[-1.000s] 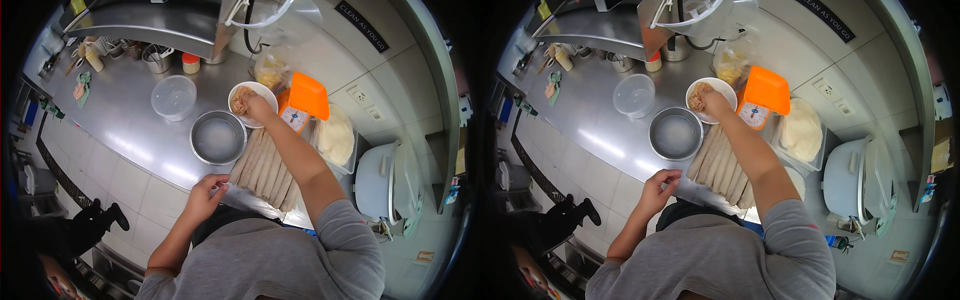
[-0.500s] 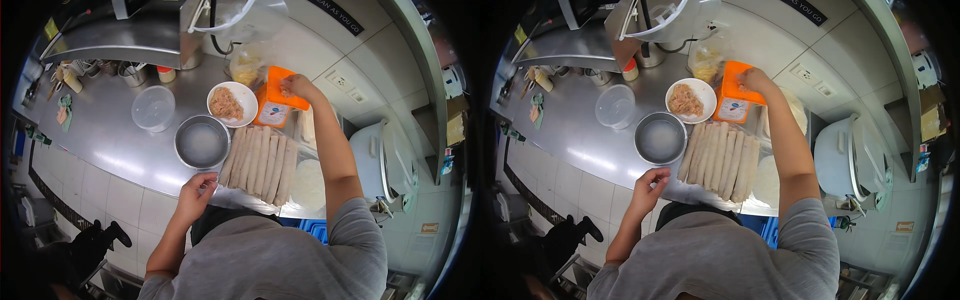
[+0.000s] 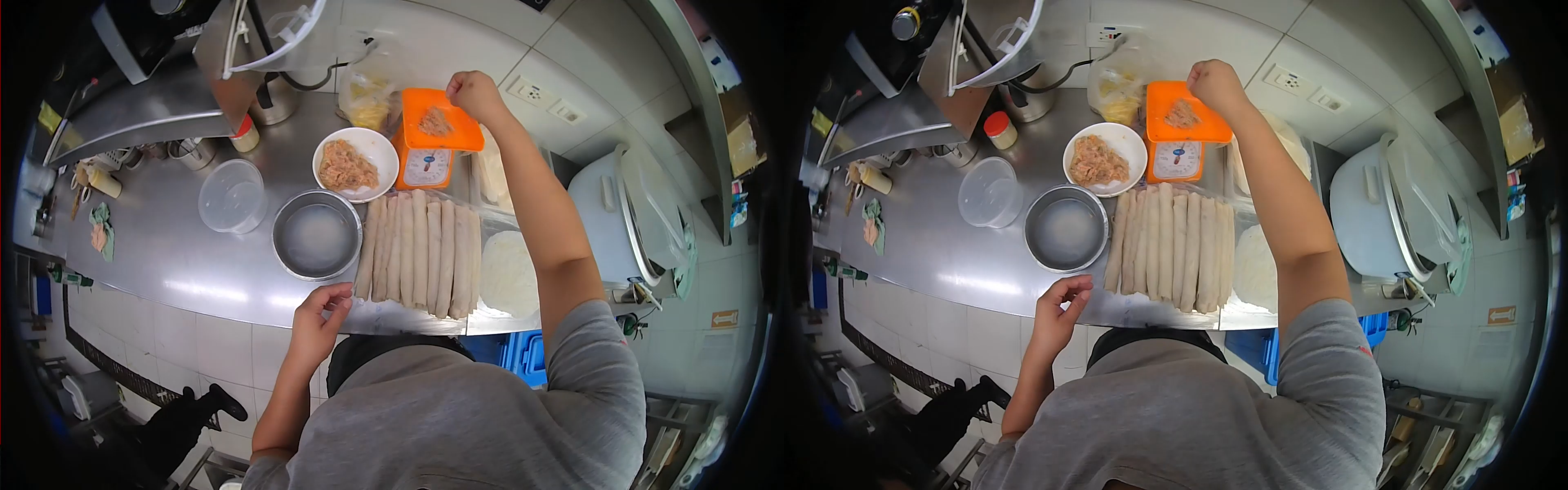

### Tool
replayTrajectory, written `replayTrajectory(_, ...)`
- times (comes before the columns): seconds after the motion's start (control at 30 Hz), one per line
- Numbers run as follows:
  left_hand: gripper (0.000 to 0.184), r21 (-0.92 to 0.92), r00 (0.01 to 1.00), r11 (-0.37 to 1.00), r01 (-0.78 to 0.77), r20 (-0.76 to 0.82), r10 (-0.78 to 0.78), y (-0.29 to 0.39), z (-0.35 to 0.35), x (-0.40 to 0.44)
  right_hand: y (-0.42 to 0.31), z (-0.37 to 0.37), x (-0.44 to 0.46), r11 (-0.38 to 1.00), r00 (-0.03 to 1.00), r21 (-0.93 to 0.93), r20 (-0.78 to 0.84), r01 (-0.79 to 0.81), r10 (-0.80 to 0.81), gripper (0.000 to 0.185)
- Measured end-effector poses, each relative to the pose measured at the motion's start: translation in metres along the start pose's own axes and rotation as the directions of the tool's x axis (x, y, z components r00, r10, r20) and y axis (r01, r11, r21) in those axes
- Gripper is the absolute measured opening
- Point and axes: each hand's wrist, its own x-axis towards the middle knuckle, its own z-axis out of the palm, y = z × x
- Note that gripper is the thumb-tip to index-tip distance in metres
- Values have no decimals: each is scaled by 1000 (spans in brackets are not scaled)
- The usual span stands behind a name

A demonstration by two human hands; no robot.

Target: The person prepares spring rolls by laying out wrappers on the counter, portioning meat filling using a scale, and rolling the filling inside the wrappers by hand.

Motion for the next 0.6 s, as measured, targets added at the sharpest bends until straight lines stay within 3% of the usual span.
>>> replayTrajectory(0.17,25,10,1000,1000,-10,27,9,-3,1,1,-1,-7,-7,1000,1000,-7,8,-17,17,10)
replayTrajectory(0.37,26,23,999,999,-23,50,22,-1,3,2,28,20,-8,977,991,-194,-78,88,-105,8)
replayTrajectory(0.47,26,26,998,1000,-15,56,13,-1,4,1,24,22,-9,973,996,-220,-35,70,-80,11)
replayTrajectory(0.6,26,29,998,999,-18,56,16,-3,5,-1,5,33,-12,991,992,-104,-78,89,-97,15)
